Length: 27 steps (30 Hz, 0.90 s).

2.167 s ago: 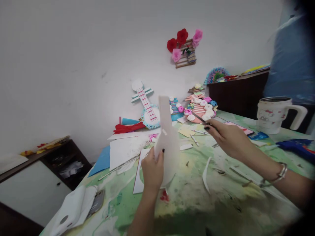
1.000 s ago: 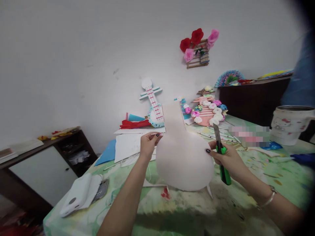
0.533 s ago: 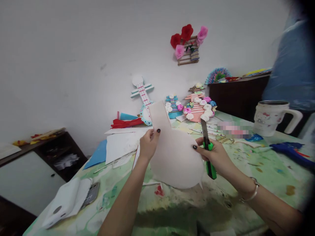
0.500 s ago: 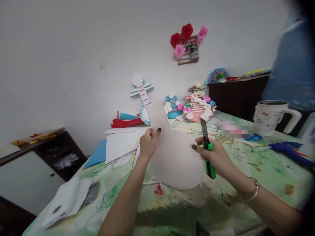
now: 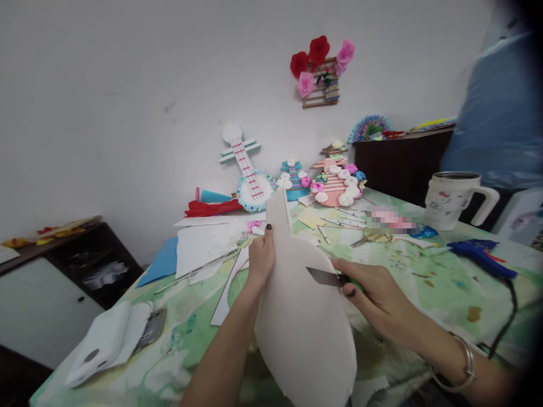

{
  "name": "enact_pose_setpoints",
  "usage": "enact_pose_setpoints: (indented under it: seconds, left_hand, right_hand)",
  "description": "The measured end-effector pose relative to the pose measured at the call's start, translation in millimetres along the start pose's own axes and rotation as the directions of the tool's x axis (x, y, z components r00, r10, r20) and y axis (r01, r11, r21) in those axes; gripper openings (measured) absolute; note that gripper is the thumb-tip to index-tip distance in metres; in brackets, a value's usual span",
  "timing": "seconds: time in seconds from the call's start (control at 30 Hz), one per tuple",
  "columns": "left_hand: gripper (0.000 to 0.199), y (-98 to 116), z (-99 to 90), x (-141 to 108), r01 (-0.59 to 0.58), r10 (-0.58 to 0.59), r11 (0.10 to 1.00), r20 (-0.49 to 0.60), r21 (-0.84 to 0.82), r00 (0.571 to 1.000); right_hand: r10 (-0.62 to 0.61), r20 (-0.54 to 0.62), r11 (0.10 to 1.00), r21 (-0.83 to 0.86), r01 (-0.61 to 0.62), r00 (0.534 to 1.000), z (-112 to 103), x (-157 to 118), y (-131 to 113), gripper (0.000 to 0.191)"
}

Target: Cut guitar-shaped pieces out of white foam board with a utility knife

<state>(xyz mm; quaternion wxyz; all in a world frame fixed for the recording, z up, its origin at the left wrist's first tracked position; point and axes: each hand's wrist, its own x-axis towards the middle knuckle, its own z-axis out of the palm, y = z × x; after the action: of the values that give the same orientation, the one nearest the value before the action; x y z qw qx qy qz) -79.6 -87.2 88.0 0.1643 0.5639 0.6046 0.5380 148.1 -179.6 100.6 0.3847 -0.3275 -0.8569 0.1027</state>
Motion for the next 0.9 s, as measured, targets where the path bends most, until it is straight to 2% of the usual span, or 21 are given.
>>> enact_pose_setpoints:
  seconds: [0.17, 0.33, 0.47, 0.67, 0.9]
  left_hand:
    - [0.058, -5, -3.3, -37, 0.12, -0.117, 0.99, 0.041, -0.075, 0.992]
    - [0.057, -7, -2.8, -80, 0.24, -0.226, 0.957, 0.097, -0.162, 0.969]
    - [0.052, -12, 1.3, -104, 0.267, -0.24, 0.926, 0.131, -0.266, 0.962]
    - [0.05, -17, -3.0, -106, 0.261, -0.241, 0.93, 0.106, -0.26, 0.965]
    - [0.047, -22, -11.2, -106, 0.355, -0.343, 0.909, 0.093, -0.218, 0.935]
  right_hand:
    - [-0.116, 0.034, 0.981, -0.155, 0.12, 0.993, -7, -20, -17, 0.036]
    - [-0.127, 0.141, 0.979, -0.142, 0.147, 0.982, -16, -35, -45, 0.036]
    - [-0.136, 0.198, 0.974, -0.151, 0.167, 0.971, -17, -42, -57, 0.038]
    - [-0.094, 0.235, 0.986, -0.113, 0.124, 0.967, -22, -42, -62, 0.035]
    - [-0.165, 0.237, 0.976, -0.098, 0.193, 0.957, -21, -49, -68, 0.036]
